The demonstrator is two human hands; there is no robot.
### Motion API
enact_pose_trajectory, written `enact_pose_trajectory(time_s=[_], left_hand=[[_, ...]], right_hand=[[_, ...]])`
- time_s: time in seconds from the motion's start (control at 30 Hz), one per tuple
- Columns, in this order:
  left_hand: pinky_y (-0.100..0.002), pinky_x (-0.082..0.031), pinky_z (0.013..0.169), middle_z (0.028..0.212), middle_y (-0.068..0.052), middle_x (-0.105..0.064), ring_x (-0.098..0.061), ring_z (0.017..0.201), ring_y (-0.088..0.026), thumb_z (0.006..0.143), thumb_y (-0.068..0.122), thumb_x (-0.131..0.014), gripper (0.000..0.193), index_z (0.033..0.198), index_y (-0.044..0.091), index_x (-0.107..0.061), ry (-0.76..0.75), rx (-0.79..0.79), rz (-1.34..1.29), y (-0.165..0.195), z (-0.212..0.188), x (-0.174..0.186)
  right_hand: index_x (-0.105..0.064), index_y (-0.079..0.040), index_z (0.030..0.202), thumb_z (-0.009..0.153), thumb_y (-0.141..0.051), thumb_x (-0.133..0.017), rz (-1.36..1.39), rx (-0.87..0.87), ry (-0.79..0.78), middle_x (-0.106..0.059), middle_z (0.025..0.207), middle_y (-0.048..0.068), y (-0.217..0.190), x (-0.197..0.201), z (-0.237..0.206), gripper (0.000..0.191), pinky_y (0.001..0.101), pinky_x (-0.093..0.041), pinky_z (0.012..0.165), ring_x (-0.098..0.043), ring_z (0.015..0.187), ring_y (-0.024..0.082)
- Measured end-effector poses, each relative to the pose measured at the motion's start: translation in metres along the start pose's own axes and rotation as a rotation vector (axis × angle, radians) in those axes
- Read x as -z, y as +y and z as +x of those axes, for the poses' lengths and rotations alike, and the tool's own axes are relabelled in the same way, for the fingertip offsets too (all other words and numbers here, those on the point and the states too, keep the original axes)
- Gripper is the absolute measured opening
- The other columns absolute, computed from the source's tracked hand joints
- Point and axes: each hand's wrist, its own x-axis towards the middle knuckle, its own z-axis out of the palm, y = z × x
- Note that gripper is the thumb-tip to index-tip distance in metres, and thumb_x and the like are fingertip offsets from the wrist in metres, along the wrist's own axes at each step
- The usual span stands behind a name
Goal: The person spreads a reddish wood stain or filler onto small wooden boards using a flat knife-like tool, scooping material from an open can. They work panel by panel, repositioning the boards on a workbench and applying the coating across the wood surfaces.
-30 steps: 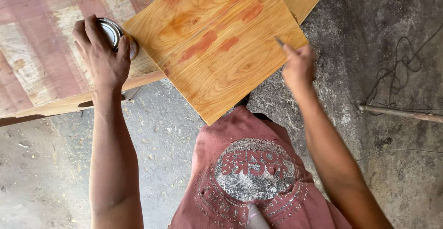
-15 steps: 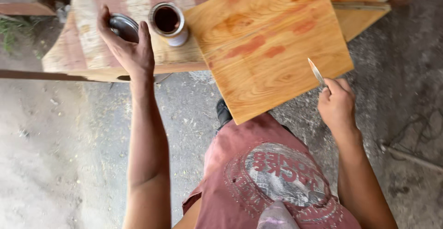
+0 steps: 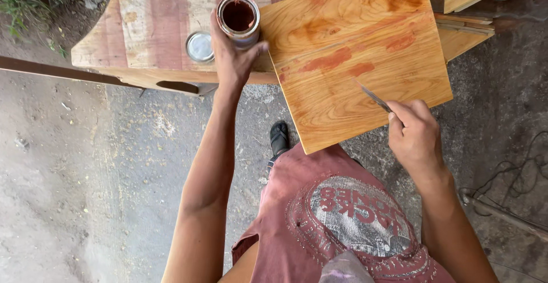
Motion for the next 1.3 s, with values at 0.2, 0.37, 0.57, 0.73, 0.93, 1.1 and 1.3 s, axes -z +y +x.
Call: enact_pose_trajectory(time_s=[0.2, 0.37, 0.57, 0.73, 0.93, 1.1, 1.3], left_hand=[[-0.053, -0.036, 0.122, 0.142, -0.013, -0.055, -0.055, 0.135, -0.033, 0.080, 0.021, -0.094, 0.094, 0.153, 0.006, -0.035, 0.163, -0.180, 0.132, 0.003, 0.017, -0.005], [-0.058, -0.031, 0.120, 0.145, -0.020, -0.047, -0.049, 0.135, -0.042, 0.071, 0.017, -0.090, 0.095, 0.148, 0.004, -0.035, 0.082, -0.486, 0.154, 0.031, -0.029, 0.024], [-0.064, -0.027, 0.124, 0.143, -0.019, -0.047, -0.050, 0.135, -0.041, 0.070, 0.022, -0.092, 0.092, 0.145, 0.003, -0.041, -0.106, -0.535, 0.080, 0.086, -0.089, 0.025], [-0.066, -0.023, 0.123, 0.142, -0.022, -0.049, -0.049, 0.135, -0.043, 0.074, 0.028, -0.090, 0.088, 0.144, 0.000, -0.045, -0.199, -0.574, 0.054, 0.109, -0.114, 0.011], [-0.066, -0.024, 0.122, 0.138, -0.021, -0.051, -0.050, 0.135, -0.041, 0.070, 0.021, -0.085, 0.086, 0.141, 0.001, -0.041, -0.227, -0.497, -0.015, 0.116, -0.134, 0.001], [-0.057, -0.036, 0.117, 0.136, -0.022, -0.052, -0.052, 0.129, -0.040, 0.066, 0.012, -0.084, 0.086, 0.139, 0.001, -0.039, -0.277, -0.392, -0.121, 0.117, -0.145, -0.015], [-0.047, -0.047, 0.112, 0.141, -0.025, -0.051, -0.054, 0.129, -0.040, 0.072, 0.009, -0.088, 0.093, 0.147, -0.001, -0.034, -0.357, -0.313, -0.173, 0.114, -0.157, -0.047]], right_hand=[[-0.075, -0.002, 0.120, 0.096, 0.000, -0.069, -0.038, 0.084, 0.004, -0.064, 0.101, 0.015, -0.036, 0.007, 0.022, 0.025, 0.0402, -0.054, 0.072, -0.067, 0.086, 0.030], [-0.078, -0.005, 0.116, 0.094, 0.000, -0.072, -0.205, 0.325, 0.119, -0.065, 0.094, 0.008, -0.067, 0.015, 0.029, 0.024, 0.0412, -0.049, 0.077, -0.065, 0.086, 0.027], [-0.074, 0.000, 0.114, 0.094, -0.005, -0.069, -0.336, 0.541, 0.162, -0.066, 0.095, 0.007, -0.097, -0.003, 0.037, 0.022, 0.0394, -0.045, 0.080, -0.064, 0.087, 0.023], [-0.074, 0.002, 0.107, 0.085, -0.012, -0.067, -0.380, 0.638, 0.083, -0.062, 0.089, 0.008, -0.109, -0.032, 0.040, 0.028, 0.0377, -0.045, 0.077, -0.061, 0.083, 0.024], [-0.070, -0.007, 0.091, 0.078, -0.007, -0.069, -0.285, 0.422, 0.162, -0.059, 0.081, 0.006, -0.069, -0.017, 0.007, 0.013, 0.0432, -0.044, 0.076, -0.062, 0.080, 0.025], [-0.071, -0.003, 0.105, 0.089, 0.000, -0.069, -0.151, -0.044, 0.132, -0.068, 0.097, 0.015, 0.019, 0.008, -0.040, 0.016, 0.0458, -0.051, 0.077, -0.066, 0.085, 0.034], [-0.071, -0.004, 0.129, 0.089, 0.003, -0.063, -0.169, -0.248, 0.204, -0.071, 0.113, 0.018, 0.116, -0.027, -0.061, 0.042, 0.0436, -0.056, 0.082, -0.069, 0.093, 0.035]])
